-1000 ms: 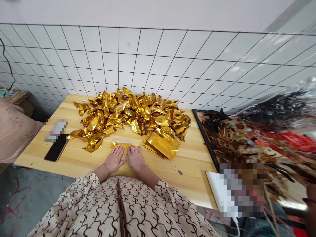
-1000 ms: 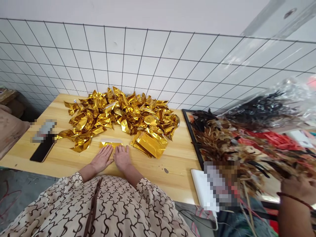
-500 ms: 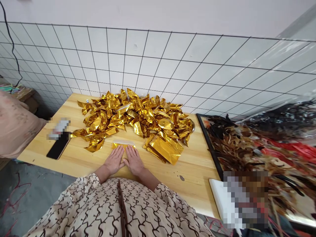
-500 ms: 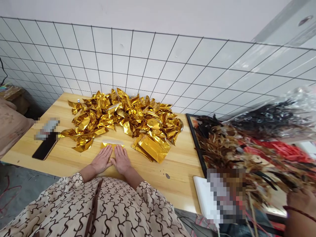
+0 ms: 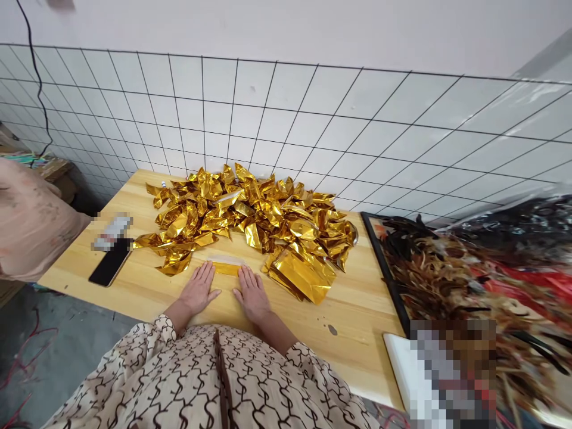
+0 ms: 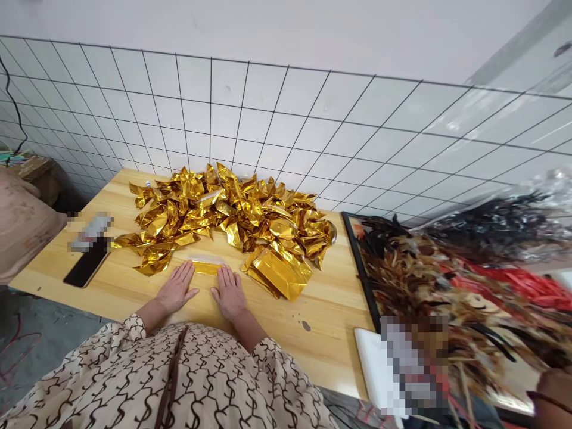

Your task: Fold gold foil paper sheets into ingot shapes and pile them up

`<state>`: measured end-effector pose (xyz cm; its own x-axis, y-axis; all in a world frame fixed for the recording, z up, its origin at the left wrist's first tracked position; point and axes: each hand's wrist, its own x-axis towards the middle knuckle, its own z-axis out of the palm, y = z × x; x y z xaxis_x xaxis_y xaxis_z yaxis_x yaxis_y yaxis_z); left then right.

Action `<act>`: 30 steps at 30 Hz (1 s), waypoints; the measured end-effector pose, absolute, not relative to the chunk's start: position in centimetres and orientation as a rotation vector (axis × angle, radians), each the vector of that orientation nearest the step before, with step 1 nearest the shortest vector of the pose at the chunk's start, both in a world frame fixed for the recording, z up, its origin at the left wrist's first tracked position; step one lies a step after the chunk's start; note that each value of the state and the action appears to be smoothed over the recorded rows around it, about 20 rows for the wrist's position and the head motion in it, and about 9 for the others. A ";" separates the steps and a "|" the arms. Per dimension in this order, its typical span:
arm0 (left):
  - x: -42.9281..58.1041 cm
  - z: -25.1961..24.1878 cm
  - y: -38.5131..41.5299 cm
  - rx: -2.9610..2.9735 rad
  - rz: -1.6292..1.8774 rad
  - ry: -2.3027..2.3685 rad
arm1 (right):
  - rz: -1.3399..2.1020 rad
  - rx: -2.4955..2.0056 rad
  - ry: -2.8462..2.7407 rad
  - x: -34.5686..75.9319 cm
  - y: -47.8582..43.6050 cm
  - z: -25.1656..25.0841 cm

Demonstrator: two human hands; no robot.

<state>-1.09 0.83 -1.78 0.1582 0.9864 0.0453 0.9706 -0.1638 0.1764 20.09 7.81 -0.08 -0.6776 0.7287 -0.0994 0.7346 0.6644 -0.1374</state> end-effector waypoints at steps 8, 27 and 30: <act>0.9 -1.7 2.1 2.354 0.318 1.947 | -0.202 1.228 2.837 20.5 8.2 -0.3; 3.0 -2.1 3.0 2.296 0.318 1.911 | -0.066 1.224 2.915 22.1 10.4 -3.8; 3.0 -1.9 3.1 2.297 0.317 1.904 | -0.054 1.218 2.920 22.0 10.4 -3.6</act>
